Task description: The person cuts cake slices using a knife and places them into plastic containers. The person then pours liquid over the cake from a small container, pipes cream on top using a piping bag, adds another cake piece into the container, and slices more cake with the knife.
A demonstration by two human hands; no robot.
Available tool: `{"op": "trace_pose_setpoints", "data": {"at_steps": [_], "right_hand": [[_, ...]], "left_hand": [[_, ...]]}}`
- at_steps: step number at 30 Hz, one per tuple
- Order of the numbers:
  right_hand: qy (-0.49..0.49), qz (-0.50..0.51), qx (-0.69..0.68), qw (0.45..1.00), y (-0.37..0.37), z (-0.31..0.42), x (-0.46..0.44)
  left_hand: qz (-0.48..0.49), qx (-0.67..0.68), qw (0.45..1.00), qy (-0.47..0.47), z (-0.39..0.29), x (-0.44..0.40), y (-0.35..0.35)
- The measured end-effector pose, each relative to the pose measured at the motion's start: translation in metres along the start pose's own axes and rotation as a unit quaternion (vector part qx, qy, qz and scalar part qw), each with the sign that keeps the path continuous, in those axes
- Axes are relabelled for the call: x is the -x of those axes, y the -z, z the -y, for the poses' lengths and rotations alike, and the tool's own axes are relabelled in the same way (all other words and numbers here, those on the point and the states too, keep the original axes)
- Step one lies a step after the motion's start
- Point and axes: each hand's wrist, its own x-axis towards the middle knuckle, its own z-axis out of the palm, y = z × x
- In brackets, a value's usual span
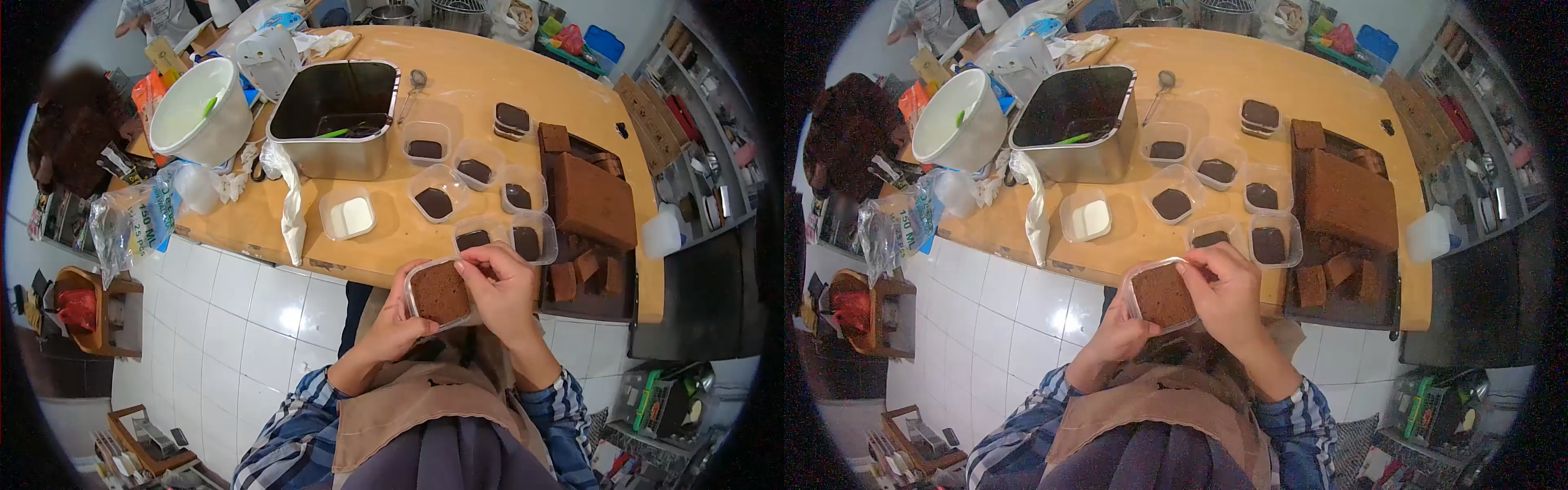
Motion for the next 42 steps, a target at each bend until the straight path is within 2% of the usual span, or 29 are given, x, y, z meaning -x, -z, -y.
{"op": "trace_pose_setpoints", "data": {"at_steps": [2,5,8,11,16,19,22,25,31,34,37,42], "right_hand": [[0.010,0.001,0.015,1.000,0.000,0.002,0.000],[-0.060,0.015,-0.064,0.996,0.005,0.002,0.002],[-0.016,0.010,-0.057,0.998,0.019,0.011,0.004],[0.175,0.101,0.075,0.977,0.035,0.029,0.004],[0.244,0.170,0.141,0.944,0.038,0.040,0.020],[0.259,0.181,0.164,0.935,0.037,0.040,0.026],[0.271,0.173,0.174,0.931,0.035,0.040,0.028],[0.274,0.163,0.177,0.931,0.032,0.038,0.029],[0.247,0.187,0.168,0.936,0.031,0.035,0.030],[0.233,0.192,0.186,0.935,0.033,0.041,0.029],[0.243,0.228,0.227,0.915,0.031,0.051,0.026],[0.216,0.263,0.258,0.904,0.025,0.051,0.031]], "left_hand": [[0.010,0.002,1.000,0.000,-0.002,0.000,-0.001],[0.018,0.046,0.999,0.020,-0.009,0.001,-0.003],[0.046,0.089,0.994,0.037,-0.012,0.002,0.005],[0.043,0.048,0.998,0.025,-0.002,0.000,0.014],[0.078,0.040,0.996,0.014,-0.002,-0.004,0.013],[0.023,0.041,0.999,0.006,-0.002,-0.005,0.002],[0.023,-0.021,0.998,0.056,-0.007,0.000,0.003],[0.018,-0.022,0.998,0.061,-0.004,0.000,0.004],[0.028,-0.042,0.997,0.055,-0.007,-0.005,-0.003],[0.037,-0.028,0.995,0.086,-0.005,-0.006,0.002],[0.080,0.040,0.995,0.048,-0.008,-0.005,-0.004],[0.106,0.033,0.992,0.057,-0.009,-0.004,-0.002]]}}
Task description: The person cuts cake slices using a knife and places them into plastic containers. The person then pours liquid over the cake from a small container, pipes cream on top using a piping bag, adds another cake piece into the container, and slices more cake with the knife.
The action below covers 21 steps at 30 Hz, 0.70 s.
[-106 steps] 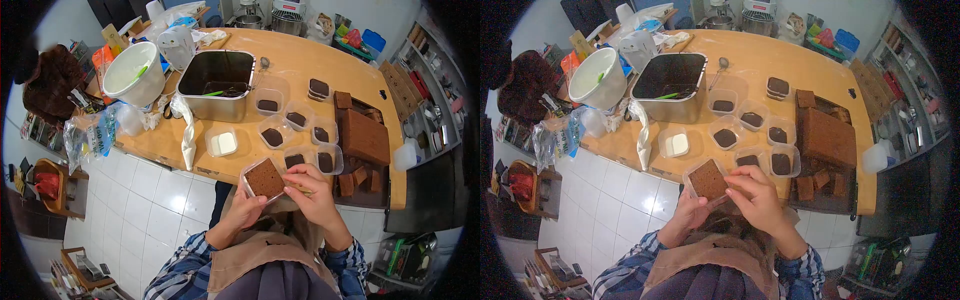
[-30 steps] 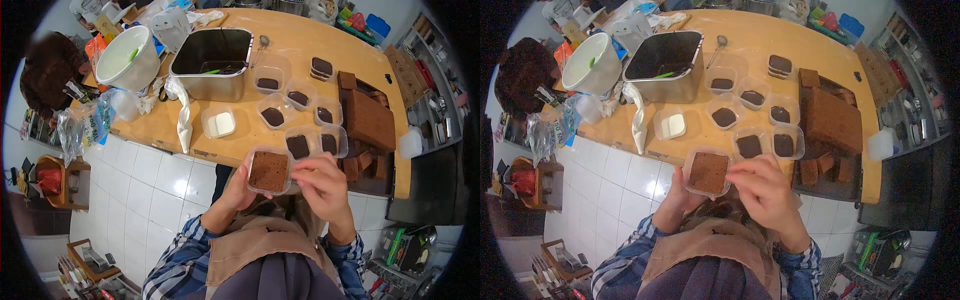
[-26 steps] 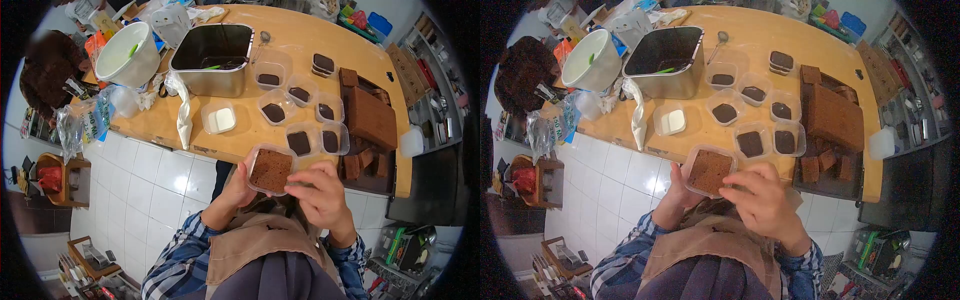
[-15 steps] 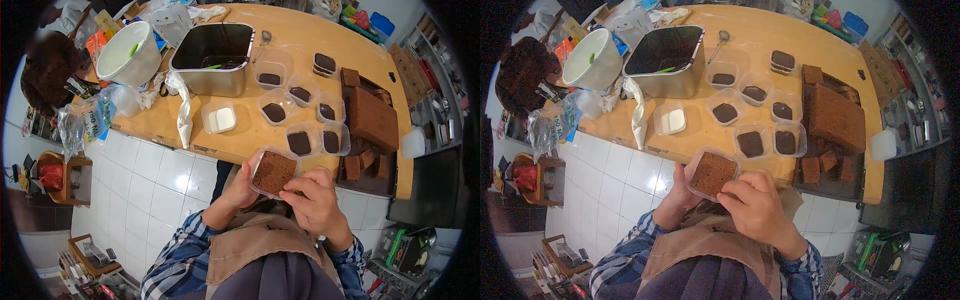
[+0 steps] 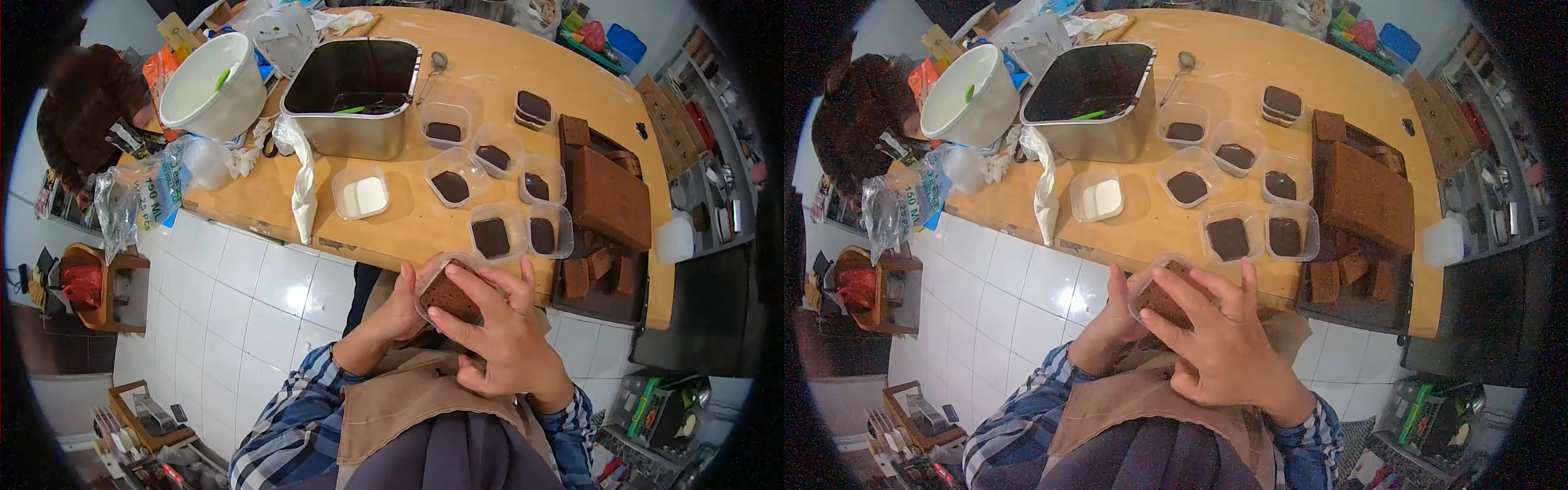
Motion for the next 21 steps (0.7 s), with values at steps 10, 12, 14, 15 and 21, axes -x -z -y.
{"op": "trace_pose_setpoints", "data": {"at_steps": [10,12,14,15,21], "right_hand": [[0.003,0.013,-0.030,0.999,0.0075,0.0004,-0.0036],[0.009,0.011,-0.029,0.999,0.0075,-0.0007,-0.0056],[0.015,0.011,-0.028,0.999,0.0064,-0.0014,-0.0073],[0.018,0.014,-0.028,0.999,0.0052,-0.0017,-0.0079],[0.007,0.030,-0.038,0.999,0.0036,-0.0052,-0.0093]], "left_hand": [[0.033,-0.029,0.999,0.006,0.0010,-0.0023,0.0014],[0.045,-0.034,0.998,0.005,0.0015,-0.0033,0.0026],[0.049,-0.042,0.998,0.007,0.0005,-0.0037,0.0020],[0.046,-0.048,0.998,0.011,-0.0010,-0.0034,0.0000],[0.033,-0.018,0.999,0.031,-0.0011,-0.0036,-0.0004]]}}
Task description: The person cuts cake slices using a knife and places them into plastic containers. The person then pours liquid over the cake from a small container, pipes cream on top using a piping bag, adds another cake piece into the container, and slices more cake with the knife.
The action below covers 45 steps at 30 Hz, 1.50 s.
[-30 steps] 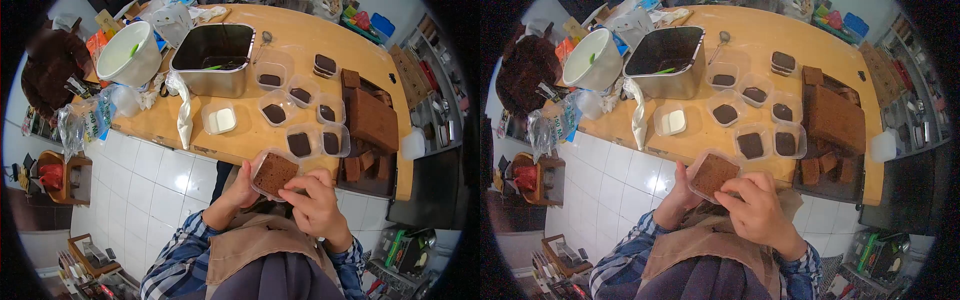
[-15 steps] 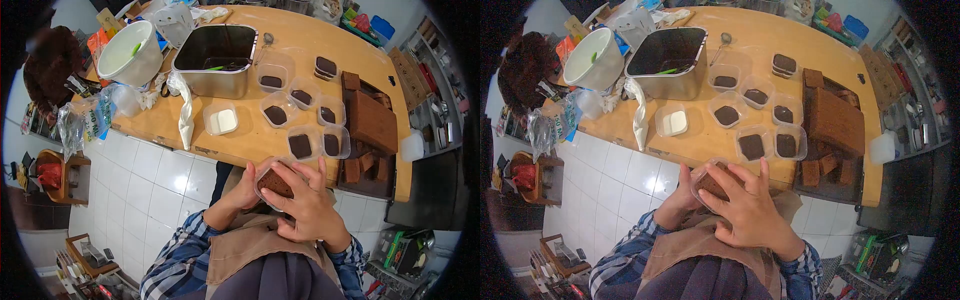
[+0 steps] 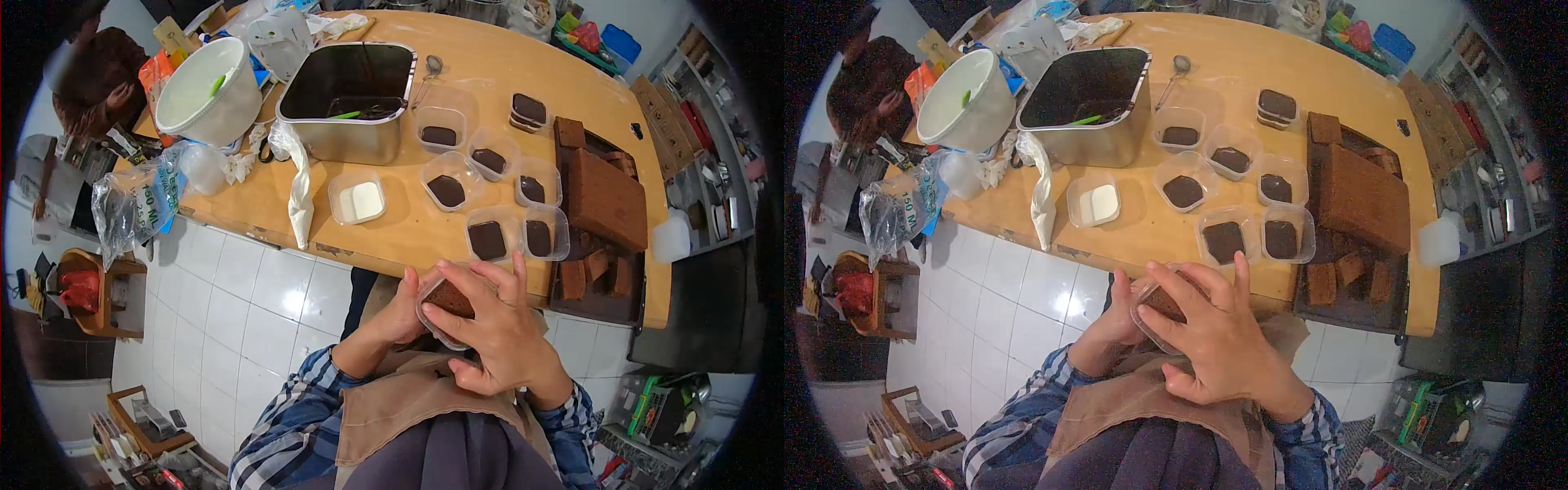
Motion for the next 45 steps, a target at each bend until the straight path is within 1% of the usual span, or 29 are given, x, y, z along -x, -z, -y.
{"op": "trace_pose_setpoints", "data": {"at_steps": [1,4,7,10,11,14,15,18,21,24,27,31,34,37,40,45], "right_hand": [[0.000,0.002,0.000,1.000,0.000,-0.001,0.000],[-0.010,-0.070,0.015,0.997,0.017,-0.002,0.006],[-0.121,-0.252,0.024,0.960,0.031,-0.009,0.020],[-0.158,-0.238,-0.017,0.958,0.029,-0.013,0.026],[-0.141,-0.243,-0.040,0.959,0.024,-0.012,0.022],[-0.220,-0.197,-0.201,0.934,0.007,-0.009,0.023],[-0.214,-0.229,-0.210,0.926,-0.002,-0.010,0.022],[-0.214,-0.246,-0.241,0.914,-0.013,-0.012,0.021],[-0.245,-0.253,-0.303,0.886,-0.017,-0.007,0.020],[-0.143,-0.279,-0.153,0.937,-0.011,-0.006,0.015],[-0.040,-0.198,-0.042,0.978,0.005,0.001,0.017],[-0.024,-0.121,-0.060,0.991,0.000,0.005,0.021],[-0.016,-0.106,-0.071,0.992,-0.002,0.006,0.021],[0.001,-0.095,-0.068,0.993,-0.005,0.004,0.022],[-0.007,-0.103,-0.085,0.991,-0.005,0.003,0.022],[0.017,-0.099,-0.065,0.993,-0.009,0.003,0.021]], "left_hand": [[0.000,0.001,1.000,0.005,0.001,0.000,0.001],[0.005,0.009,1.000,-0.022,0.006,-0.003,0.006],[-0.001,0.070,0.998,-0.009,0.009,0.000,0.014],[0.013,0.108,0.994,-0.014,0.011,0.001,0.017],[0.009,0.109,0.994,-0.009,0.011,0.000,0.017],[0.002,0.100,0.995,0.002,0.013,0.001,0.017],[0.005,0.086,0.996,0.002,0.013,0.000,0.017],[-0.012,0.055,0.998,0.005,0.014,0.000,0.017],[-0.027,0.050,0.998,0.026,0.016,0.002,0.020],[-0.049,0.072,0.995,0.048,0.014,0.001,0.020],[-0.051,0.052,0.995,0.069,0.008,0.000,0.017],[-0.079,0.032,0.995,0.061,0.003,-0.003,-0.004],[-0.086,0.043,0.992,0.076,0.004,-0.001,-0.004],[0.033,0.073,0.997,0.024,0.011,-0.001,0.010],[0.052,0.092,0.994,0.022,0.012,-0.001,0.012],[0.069,0.079,0.994,0.008,0.014,-0.003,0.014]]}}
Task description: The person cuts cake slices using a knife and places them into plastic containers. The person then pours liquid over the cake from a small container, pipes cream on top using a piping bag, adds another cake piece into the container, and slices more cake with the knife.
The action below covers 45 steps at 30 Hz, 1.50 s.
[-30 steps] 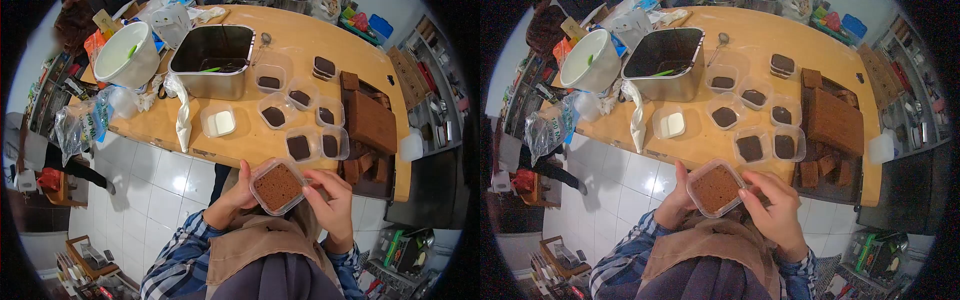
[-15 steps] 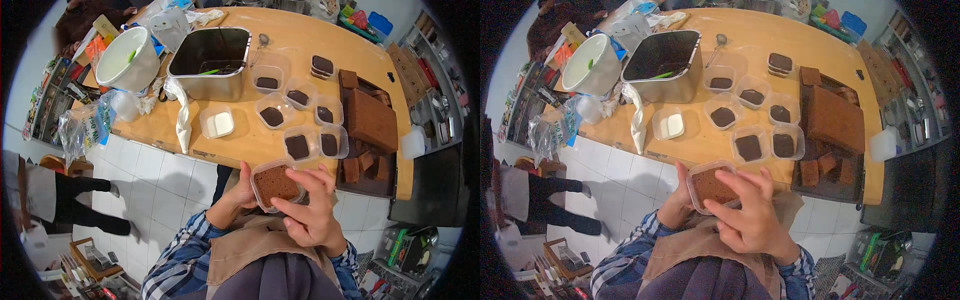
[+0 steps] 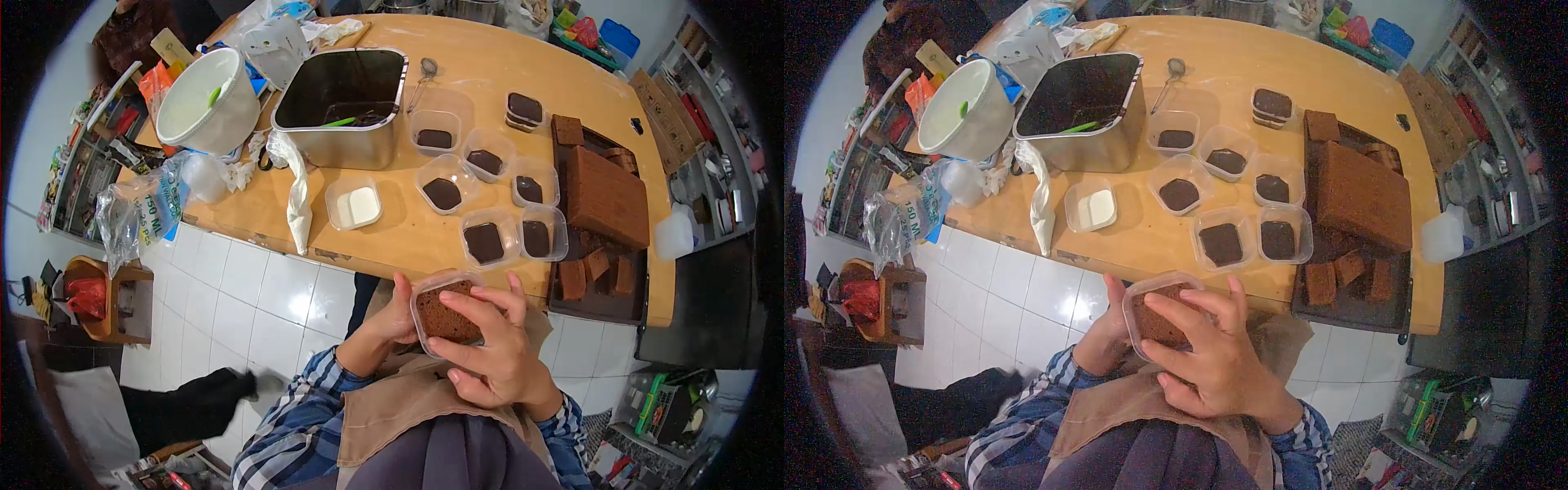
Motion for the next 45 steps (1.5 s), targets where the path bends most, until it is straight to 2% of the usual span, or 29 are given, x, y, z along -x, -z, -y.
{"op": "trace_pose_setpoints", "data": {"at_steps": [7,10,13,16,19,22,23,25,27,29,30,33,36,39,42,45], "right_hand": [[0.021,0.005,0.004,1.000,-0.001,-0.002,-0.002],[-0.026,-0.015,0.024,0.999,0.007,0.001,-0.008],[-0.033,0.002,0.084,0.996,0.006,0.001,-0.014],[-0.032,-0.004,0.071,0.997,0.005,-0.002,-0.012],[-0.043,-0.044,0.057,0.996,0.014,-0.005,-0.007],[-0.079,-0.140,0.041,0.986,0.025,-0.011,0.001],[-0.118,-0.174,0.007,0.978,0.024,-0.013,0.003],[-0.197,-0.239,-0.060,0.949,0.018,-0.018,0.009],[-0.196,-0.231,-0.099,0.948,0.015,-0.019,0.008],[-0.204,-0.206,-0.141,0.947,0.014,-0.016,0.007],[-0.181,-0.204,-0.149,0.950,0.014,-0.018,0.006],[-0.185,-0.231,-0.196,0.935,0.011,-0.015,0.003],[-0.148,-0.217,-0.189,0.946,0.008,-0.016,0.005],[-0.063,-0.176,-0.116,0.975,0.010,-0.016,0.002],[-0.035,-0.168,-0.050,0.984,0.013,-0.017,0.002],[-0.014,-0.151,0.000,0.989,0.016,-0.018,0.003]], "left_hand": [[0.036,0.028,0.999,-0.015,0.003,0.001,0.007],[-0.004,-0.046,0.999,0.017,-0.003,0.003,-0.001],[-0.029,-0.101,0.994,0.020,-0.013,-0.001,-0.024],[-0.012,-0.112,0.994,0.015,-0.013,-0.002,-0.023],[0.036,-0.071,0.997,-0.017,-0.007,-0.003,-0.007],[0.034,-0.025,0.999,-0.025,-0.001,-0.002,0.001],[0.032,-0.013,0.999,-0.028,0.002,-0.002,0.005],[-0.026,0.023,0.999,-0.003,0.002,0.000,0.001],[-0.094,0.003,0.995,0.022,-0.003,-0.001,-0.007],[0.016,0.153,0.988,0.005,0.002,-0.002,0.005],[0.071,0.226,0.972,-0.004,0.002,-0.002,0.007],[-0.004,0.292,0.956,-0.006,0.003,-0.002,0.001],[-0.052,0.309,0.949,0.018,-0.005,-0.001,-0.006],[-0.063,0.276,0.959,0.019,-0.006,0.000,-0.006],[-0.038,0.220,0.975,0.008,-0.002,-0.003,-0.002],[0.100,0.164,0.981,-0.008,0.001,-0.007,0.006]]}}
